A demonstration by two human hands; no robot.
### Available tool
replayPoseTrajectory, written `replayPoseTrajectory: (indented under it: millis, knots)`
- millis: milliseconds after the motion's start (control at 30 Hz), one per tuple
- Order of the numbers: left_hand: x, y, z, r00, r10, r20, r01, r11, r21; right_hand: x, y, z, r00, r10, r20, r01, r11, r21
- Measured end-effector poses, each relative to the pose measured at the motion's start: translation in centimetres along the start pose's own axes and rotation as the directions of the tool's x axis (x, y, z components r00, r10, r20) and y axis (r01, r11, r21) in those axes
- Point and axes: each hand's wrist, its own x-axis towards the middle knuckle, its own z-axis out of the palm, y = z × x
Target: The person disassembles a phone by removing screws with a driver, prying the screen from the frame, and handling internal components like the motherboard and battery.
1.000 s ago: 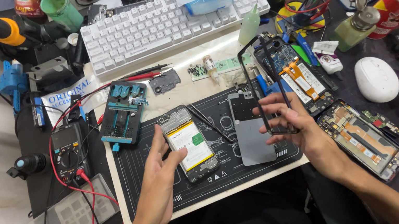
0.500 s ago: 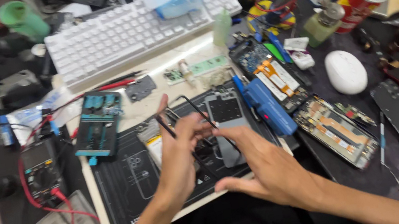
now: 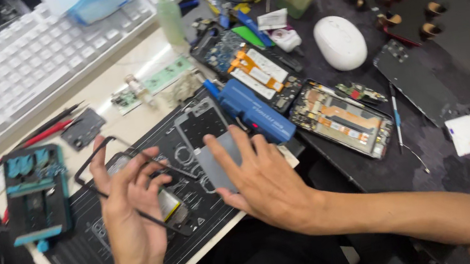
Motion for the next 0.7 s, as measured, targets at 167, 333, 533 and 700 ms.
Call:
replayPoseTrajectory:
  millis: [167, 333, 533, 700]
  knots:
    - [-0.3, -0.9, 0.5, 1.000, -0.011, -0.020, 0.011, 1.000, -0.004, 0.2, 1.5, -1.3, 0.996, 0.008, -0.090, 0.039, 0.862, 0.505]
    - [-1.3, -2.3, 1.8, 1.000, 0.011, 0.001, -0.011, 1.000, 0.003, 1.3, 4.2, -3.8, 0.988, 0.084, -0.126, 0.019, 0.758, 0.652]
    - [-3.9, -5.7, 6.3, 0.995, -0.075, 0.058, 0.079, 0.994, -0.072, -1.9, 7.5, -8.1, 0.996, 0.084, -0.031, -0.021, 0.555, 0.832]
    - [-5.5, -8.6, 11.6, 0.949, -0.259, 0.179, 0.284, 0.950, -0.130, -7.2, 7.5, -8.3, 0.998, 0.031, 0.060, -0.063, 0.754, 0.654]
